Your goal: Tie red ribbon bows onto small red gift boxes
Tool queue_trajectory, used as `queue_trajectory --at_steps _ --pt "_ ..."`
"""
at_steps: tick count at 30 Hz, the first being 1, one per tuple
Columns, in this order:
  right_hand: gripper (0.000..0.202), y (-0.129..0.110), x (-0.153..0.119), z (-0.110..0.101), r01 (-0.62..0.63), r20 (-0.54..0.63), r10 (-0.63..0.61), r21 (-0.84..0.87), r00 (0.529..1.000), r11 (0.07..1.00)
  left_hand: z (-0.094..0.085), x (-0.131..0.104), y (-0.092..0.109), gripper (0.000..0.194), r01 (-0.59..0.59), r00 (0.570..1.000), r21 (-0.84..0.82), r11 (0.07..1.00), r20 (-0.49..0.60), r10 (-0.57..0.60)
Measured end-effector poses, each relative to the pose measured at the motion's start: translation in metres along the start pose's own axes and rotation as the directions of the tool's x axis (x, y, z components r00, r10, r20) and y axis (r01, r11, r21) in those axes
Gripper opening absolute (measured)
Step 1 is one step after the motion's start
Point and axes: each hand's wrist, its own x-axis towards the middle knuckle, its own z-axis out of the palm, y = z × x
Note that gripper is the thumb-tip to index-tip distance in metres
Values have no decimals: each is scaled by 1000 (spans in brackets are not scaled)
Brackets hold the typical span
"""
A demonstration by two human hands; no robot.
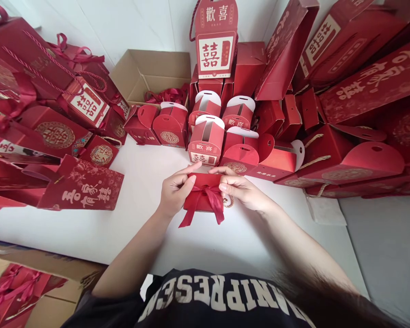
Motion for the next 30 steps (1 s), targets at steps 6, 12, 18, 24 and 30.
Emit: queue_trajectory --at_steps 6,12,18,24,30 --pt "37 7 2 -1 10 12 -10 54 1000 999 -1 0 -7 47 -22 1000 -83 996 9 22" --pt "44 -7 2 3 56 -57 -63 -112 996 992 -8 6 7 34 -142 981 56 988 141 133" --pt "41 -25 3 7 104 -99 -142 -321 985 941 -20 -24 45 25 45 961 603 796 -245 130" --pt "35 -29 8 6 134 -65 -169 -367 983 920 -18 -65 57 55 591 750 355 724 89 -656" --pt "34 -28 5 5 107 -40 -123 -277 992 955 -1 -72 34 45 587 801 -115 801 223 -555"
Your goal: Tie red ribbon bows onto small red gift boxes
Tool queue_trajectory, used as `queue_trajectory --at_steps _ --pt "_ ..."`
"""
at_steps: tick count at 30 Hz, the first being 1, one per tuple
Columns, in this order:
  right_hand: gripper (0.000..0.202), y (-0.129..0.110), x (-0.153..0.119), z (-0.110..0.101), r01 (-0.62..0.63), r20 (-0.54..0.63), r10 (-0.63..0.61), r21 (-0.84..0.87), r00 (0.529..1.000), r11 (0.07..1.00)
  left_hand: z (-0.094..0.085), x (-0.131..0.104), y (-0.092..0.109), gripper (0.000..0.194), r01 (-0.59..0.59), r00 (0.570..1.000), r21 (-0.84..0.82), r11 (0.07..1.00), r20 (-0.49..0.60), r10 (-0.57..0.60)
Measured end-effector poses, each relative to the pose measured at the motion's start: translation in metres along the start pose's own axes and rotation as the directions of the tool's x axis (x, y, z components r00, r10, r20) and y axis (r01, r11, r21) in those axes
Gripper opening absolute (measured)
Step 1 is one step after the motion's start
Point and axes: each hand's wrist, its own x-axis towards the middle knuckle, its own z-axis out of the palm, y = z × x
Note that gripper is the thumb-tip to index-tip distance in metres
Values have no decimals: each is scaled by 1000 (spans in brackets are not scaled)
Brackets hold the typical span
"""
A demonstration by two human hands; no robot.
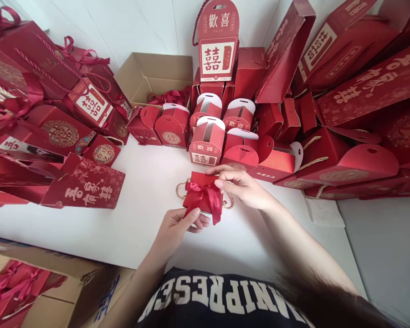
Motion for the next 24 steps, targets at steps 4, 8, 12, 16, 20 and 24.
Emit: queue_trajectory --at_steps 4,8,12,16,20,24 --pt "37 3 0 -5 -22 -3 22 100 1000 995 -9 8 -10 42 -106 991 -50 993 72 109" --pt "38 9 1 -7 -53 -6 55 157 998 986 -20 13 -15 42 -130 974 -108 986 174 147" --pt "37 16 2 -6 -54 -8 57 210 998 976 -29 17 -16 42 -136 966 -138 981 203 163" --pt "40 19 4 -5 -63 2 64 221 998 973 -34 22 -16 39 -144 963 -128 981 212 169" --pt "39 21 5 -4 -51 2 51 196 999 979 -35 24 -19 40 -124 954 -150 981 255 160" --pt "41 21 6 -4 -43 -17 46 157 999 987 -41 19 -12 37 -128 956 40 991 271 112"
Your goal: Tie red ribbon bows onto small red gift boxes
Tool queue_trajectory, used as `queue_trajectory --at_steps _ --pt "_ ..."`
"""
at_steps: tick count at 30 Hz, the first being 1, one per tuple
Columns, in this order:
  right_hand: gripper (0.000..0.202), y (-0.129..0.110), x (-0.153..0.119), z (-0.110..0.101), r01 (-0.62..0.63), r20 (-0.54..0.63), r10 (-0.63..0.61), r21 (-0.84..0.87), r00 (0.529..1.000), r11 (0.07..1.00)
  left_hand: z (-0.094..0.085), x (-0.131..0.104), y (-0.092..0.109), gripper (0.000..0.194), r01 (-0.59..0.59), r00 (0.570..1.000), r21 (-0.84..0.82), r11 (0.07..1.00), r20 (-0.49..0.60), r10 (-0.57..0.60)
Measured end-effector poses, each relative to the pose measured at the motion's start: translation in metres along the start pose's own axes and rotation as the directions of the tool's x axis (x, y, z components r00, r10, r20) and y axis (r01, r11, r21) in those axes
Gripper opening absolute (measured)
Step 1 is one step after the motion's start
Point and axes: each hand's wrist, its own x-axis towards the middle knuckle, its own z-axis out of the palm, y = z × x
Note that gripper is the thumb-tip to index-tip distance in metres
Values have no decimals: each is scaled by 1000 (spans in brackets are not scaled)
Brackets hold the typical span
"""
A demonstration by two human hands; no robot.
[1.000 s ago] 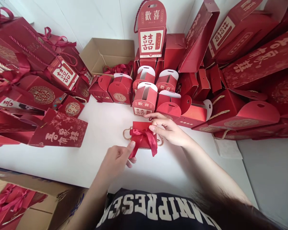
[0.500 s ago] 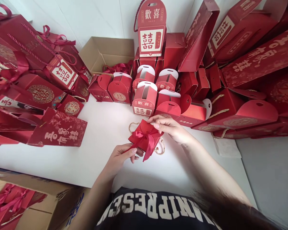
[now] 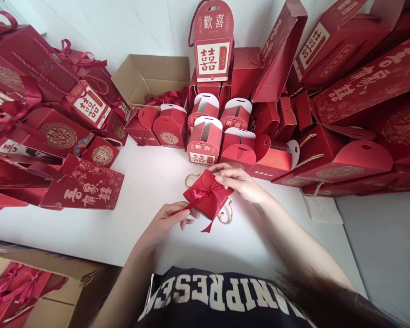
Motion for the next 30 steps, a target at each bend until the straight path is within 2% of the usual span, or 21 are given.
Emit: queue_trajectory --at_steps 2,3,5,6,8,10,12,14,17,19,21,23,26,30 --pt "39 -3 0 1 17 -19 -19 -59 1000 998 -5 -5 11 32 21 996 200 980 -85 -4" --pt "36 -5 -1 1 28 -29 -31 -99 999 995 -8 -7 19 29 16 986 308 951 -162 36" --pt "26 -10 -5 4 60 -64 -75 -212 995 975 -11 -8 38 26 -29 919 502 865 -328 221" --pt "21 -14 -8 6 81 -96 -114 -291 989 953 -12 -8 47 24 -56 877 579 813 -361 317" --pt "20 -21 -18 14 104 -179 -217 -493 960 864 -11 -3 66 21 -144 833 679 720 -310 459" --pt "26 -28 -29 25 68 -243 -317 -687 917 724 -7 6 80 24 -217 826 741 636 -207 524" --pt "36 -33 -41 38 34 -233 -378 -813 896 581 -1 16 87 25 -256 846 798 546 -88 526" --pt "41 -33 -49 51 16 -195 -384 -876 902 483 4 26 87 21 -290 872 829 479 22 489" --pt "26 -28 -55 61 -33 -195 -330 -898 924 439 6 35 84 12 -323 889 834 448 105 445" --pt "11 -24 -55 61 -59 -213 -308 -896 927 441 3 37 84 13 -323 895 830 454 112 431" --pt "21 -21 -53 56 -64 -225 -296 -881 928 469 -2 37 85 15 -326 914 795 512 127 385" --pt "27 -22 -52 51 -51 -229 -266 -838 936 543 -7 39 88 16 -336 937 708 621 182 299" --pt "27 -28 -51 46 -41 -222 -172 -717 960 695 -11 45 91 22 -332 942 573 749 240 234" --pt "15 -32 -50 48 -95 -238 -47 -550 970 830 -11 54 89 31 -315 949 586 747 174 264"
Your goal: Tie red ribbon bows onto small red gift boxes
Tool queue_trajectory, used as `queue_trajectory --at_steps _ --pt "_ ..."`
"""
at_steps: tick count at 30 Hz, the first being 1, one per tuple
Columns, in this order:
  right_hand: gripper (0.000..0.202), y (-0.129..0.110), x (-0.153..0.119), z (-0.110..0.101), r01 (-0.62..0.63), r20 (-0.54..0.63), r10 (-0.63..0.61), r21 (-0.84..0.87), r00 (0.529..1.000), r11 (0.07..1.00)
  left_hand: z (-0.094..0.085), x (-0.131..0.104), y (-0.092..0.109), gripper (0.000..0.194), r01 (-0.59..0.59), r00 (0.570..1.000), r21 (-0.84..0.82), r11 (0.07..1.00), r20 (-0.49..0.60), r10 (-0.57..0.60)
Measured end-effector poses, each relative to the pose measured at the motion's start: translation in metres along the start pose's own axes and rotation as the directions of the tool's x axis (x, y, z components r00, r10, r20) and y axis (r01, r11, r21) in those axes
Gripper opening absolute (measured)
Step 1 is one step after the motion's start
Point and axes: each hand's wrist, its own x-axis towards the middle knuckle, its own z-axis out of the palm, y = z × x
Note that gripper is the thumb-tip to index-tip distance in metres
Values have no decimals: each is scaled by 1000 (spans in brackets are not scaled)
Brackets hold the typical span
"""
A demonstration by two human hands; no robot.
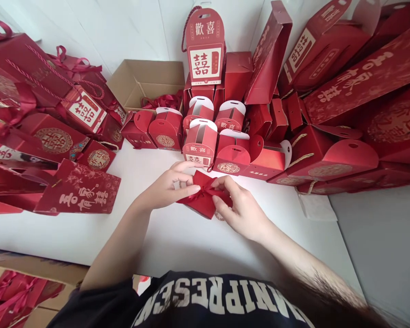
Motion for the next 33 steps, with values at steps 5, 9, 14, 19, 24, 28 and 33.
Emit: queue_trajectory --at_steps 5,9,14,19,24,28,33 --pt "11 5 6 4 22 -24 -21 54 1000 998 5 4 -9 45 62 996 -63 996 -61 -65" --pt "21 11 11 3 83 -43 -81 50 996 995 8 5 -18 51 105 992 -172 979 -55 -116" --pt "19 7 9 2 59 -31 -60 -50 998 997 12 3 -25 39 70 996 -226 972 -33 -80" --pt "17 4 9 8 120 -46 -140 -299 989 947 12 0 -25 30 58 998 -251 966 11 -57" --pt "23 4 11 9 122 -77 -156 -336 985 934 19 1 -24 42 53 997 -287 956 -33 -66" --pt "24 3 12 6 96 -76 -126 -312 989 945 29 2 -24 47 27 989 -287 957 -128 -67" --pt "37 2 10 5 0 -37 -11 -282 999 960 33 2 -25 48 31 980 -260 965 -182 -80"
